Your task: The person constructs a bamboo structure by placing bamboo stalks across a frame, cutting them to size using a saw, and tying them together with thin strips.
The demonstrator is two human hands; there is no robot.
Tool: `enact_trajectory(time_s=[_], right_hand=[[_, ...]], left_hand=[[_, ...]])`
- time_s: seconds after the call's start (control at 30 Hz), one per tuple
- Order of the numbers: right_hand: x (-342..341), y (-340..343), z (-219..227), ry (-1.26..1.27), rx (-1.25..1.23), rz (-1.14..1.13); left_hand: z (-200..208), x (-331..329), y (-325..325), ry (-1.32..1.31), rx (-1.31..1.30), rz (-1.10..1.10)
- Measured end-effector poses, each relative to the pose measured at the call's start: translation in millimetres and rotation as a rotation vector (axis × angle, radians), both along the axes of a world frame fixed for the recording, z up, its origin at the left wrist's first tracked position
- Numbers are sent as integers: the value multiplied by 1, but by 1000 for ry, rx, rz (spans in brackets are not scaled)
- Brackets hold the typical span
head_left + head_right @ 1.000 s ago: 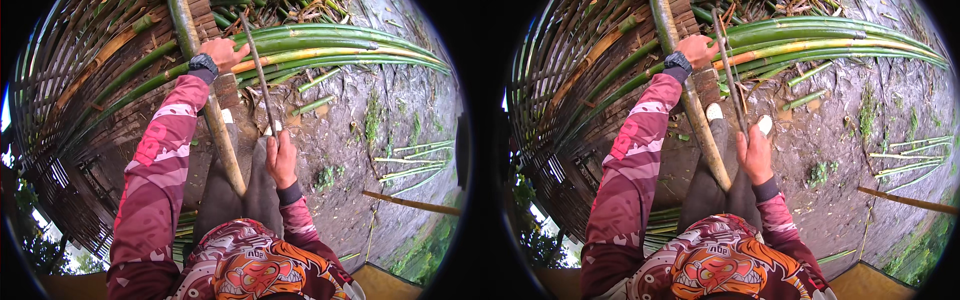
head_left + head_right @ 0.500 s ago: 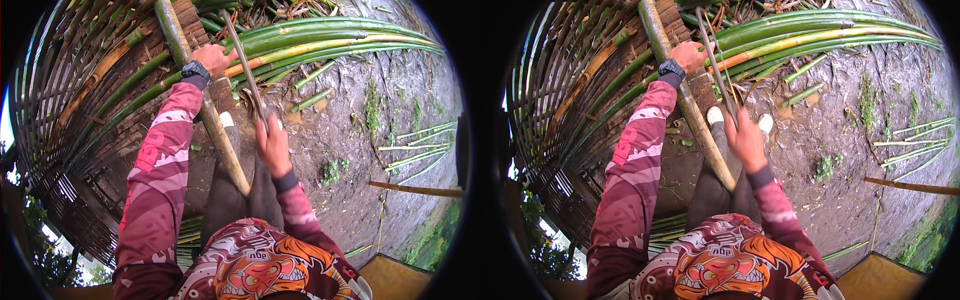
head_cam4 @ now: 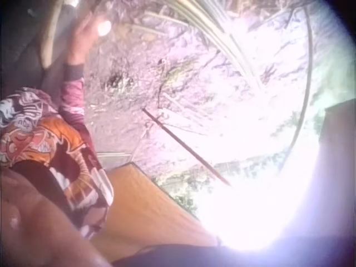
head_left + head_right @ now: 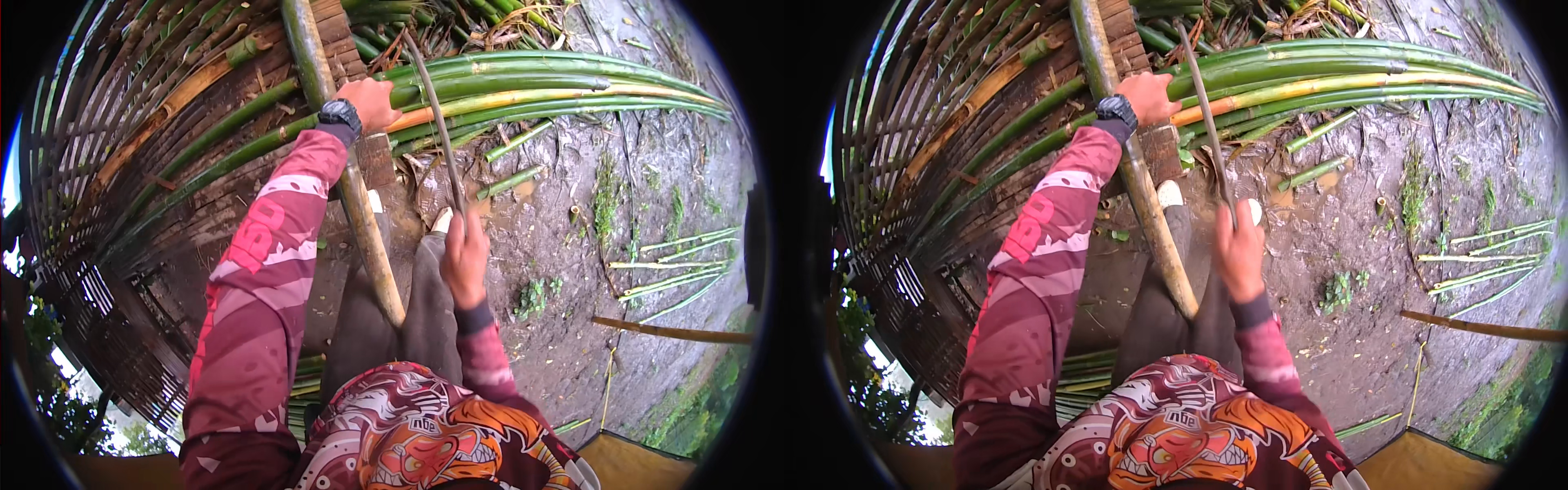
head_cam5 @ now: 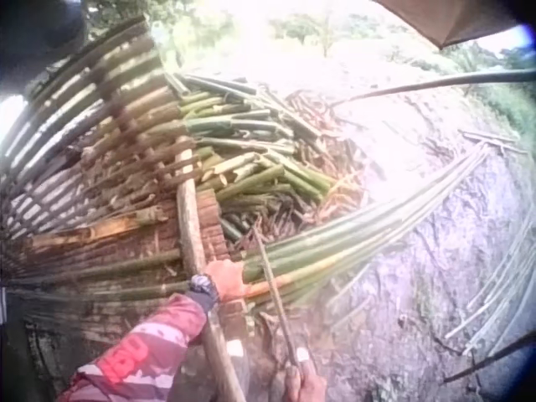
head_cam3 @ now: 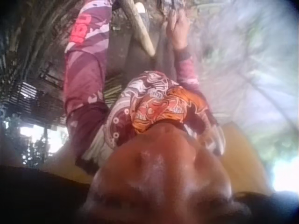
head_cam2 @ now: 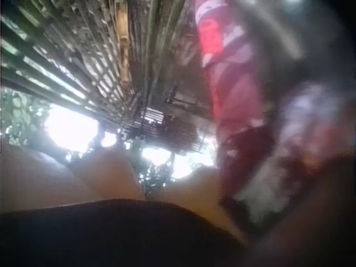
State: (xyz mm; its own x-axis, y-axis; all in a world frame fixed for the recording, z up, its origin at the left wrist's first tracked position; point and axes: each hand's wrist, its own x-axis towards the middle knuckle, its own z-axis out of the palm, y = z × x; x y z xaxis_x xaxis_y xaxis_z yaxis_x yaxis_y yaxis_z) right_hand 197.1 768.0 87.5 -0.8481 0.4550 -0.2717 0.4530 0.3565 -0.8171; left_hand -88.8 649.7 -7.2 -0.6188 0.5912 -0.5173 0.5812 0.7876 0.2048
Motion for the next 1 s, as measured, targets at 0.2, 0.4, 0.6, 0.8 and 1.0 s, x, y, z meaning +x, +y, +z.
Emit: enact_trajectory(time_s=[0.2,0.4,0.6,0.8,1.0], right_hand=[[-56,17,-11,90,126,-16],[-56,-3,-1,225,317,152],[-42,15,13,-11,244,89],[-96,12,-23,202,357,185],[-19,-6,49,-77,8,-38]], left_hand=[[1,7,27,-41,8,-21],[-15,-4,-13,28,10,66],[6,-5,23,-54,14,26],[8,6,12,-48,43,46],[-1,-10,7,-175,-67,144]])
